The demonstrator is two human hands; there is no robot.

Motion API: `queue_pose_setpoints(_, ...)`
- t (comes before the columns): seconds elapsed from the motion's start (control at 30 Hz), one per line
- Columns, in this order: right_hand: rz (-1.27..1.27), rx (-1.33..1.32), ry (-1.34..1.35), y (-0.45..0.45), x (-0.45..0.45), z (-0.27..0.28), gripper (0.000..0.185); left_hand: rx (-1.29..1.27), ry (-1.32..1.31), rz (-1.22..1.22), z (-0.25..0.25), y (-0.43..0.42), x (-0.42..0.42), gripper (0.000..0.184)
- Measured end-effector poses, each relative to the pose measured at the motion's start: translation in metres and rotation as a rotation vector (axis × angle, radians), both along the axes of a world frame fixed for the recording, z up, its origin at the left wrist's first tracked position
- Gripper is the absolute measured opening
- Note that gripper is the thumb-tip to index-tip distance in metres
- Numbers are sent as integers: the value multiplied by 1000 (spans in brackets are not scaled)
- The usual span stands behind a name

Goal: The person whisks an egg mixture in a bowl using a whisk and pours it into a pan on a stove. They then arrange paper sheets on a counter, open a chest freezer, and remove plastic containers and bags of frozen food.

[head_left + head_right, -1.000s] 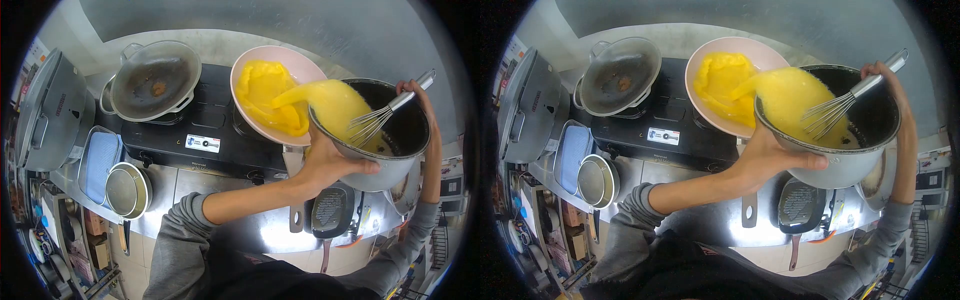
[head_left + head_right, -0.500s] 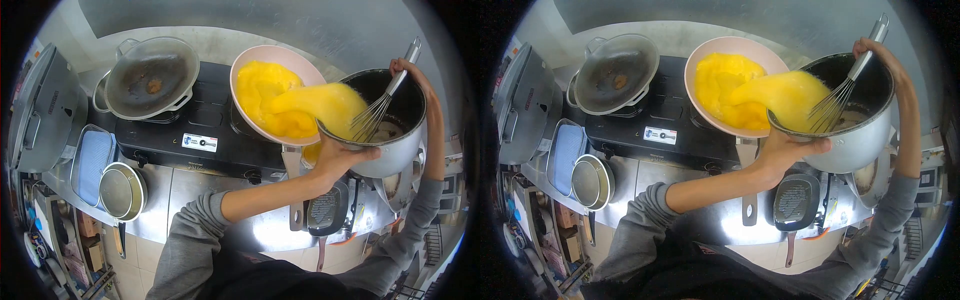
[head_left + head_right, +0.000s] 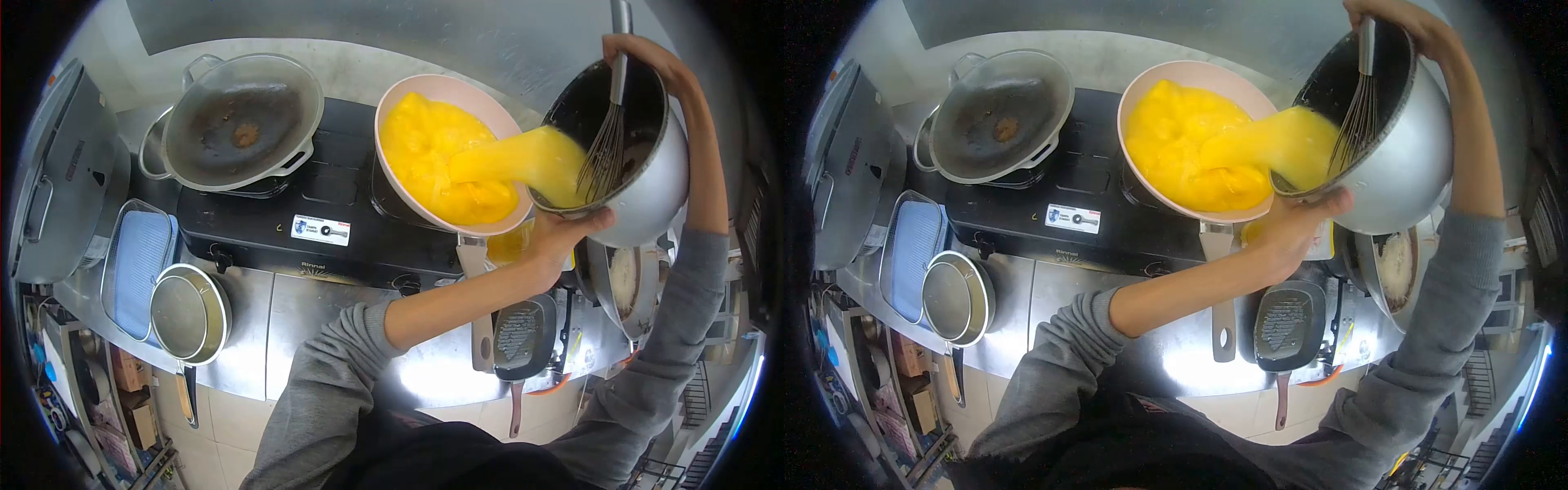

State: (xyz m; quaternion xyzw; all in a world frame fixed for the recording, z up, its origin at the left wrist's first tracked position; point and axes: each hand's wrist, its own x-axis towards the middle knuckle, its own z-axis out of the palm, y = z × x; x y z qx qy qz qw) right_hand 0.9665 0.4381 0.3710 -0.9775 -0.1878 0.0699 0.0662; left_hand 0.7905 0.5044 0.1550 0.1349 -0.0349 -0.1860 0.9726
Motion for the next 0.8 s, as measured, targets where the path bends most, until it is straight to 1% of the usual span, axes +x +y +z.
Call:
queue_pose_setpoints(0.03,49,-102,54,9,7,4,35,-29,-18,63,-3,-4,2,56)
queue_pose_setpoints(0.07,71,-194,26,13,14,7,36,-58,-35,127,-6,-4,4,57)
queue_pose_setpoints(0.1,74,-201,24,18,21,7,36,-65,-36,131,-8,-4,6,57)
queue_pose_setpoints(0.17,100,-253,-101,26,28,5,38,-18,0,95,-12,-6,9,58)
queue_pose_setpoints(0.2,20,-313,-54,49,15,7,39,-5,12,81,-14,-8,10,59)
queue_pose_setpoints(0.23,23,-321,-56,73,1,8,39,-35,-66,128,-16,-8,12,61)
queue_pose_setpoints(0.27,-171,-340,-88,105,-27,5,32,-63,-144,176,-16,-8,12,63)
queue_pose_setpoints(0.3,-363,-355,-121,124,-43,3,28,-69,-145,181,-13,-3,9,63)
queue_pose_setpoints(0.33,-338,-342,-91,126,-28,1,23,-32,-120,179,-8,2,6,65)
queue_pose_setpoints(0.4,-297,-402,-92,143,-31,4,21,-3,-101,178,-8,1,8,67)
queue_pose_setpoints(0.43,-257,-450,-83,150,-33,2,19,38,-136,196,-14,-5,15,68)
queue_pose_setpoints(0.5,-211,-434,-79,166,-42,-2,18,81,-171,214,-24,-15,27,70)
queue_pose_setpoints(0.57,-227,-515,-185,180,-56,-6,18,-143,-249,369,-30,-23,33,71)
queue_pose_setpoints(0.63,-256,-464,-194,188,-65,-9,18,-117,-238,374,-32,-29,34,70)
queue_pose_setpoints(0.7,-160,-514,-222,192,-74,-11,18,-85,-230,372,-33,-34,36,69)
queue_pose_setpoints(0.73,-251,-541,-254,198,-74,-17,20,-94,-242,328,-35,-37,38,65)
queue_pose_setpoints(0.8,-291,-551,-258,204,-82,-21,22,-91,-252,272,-31,-33,31,62)
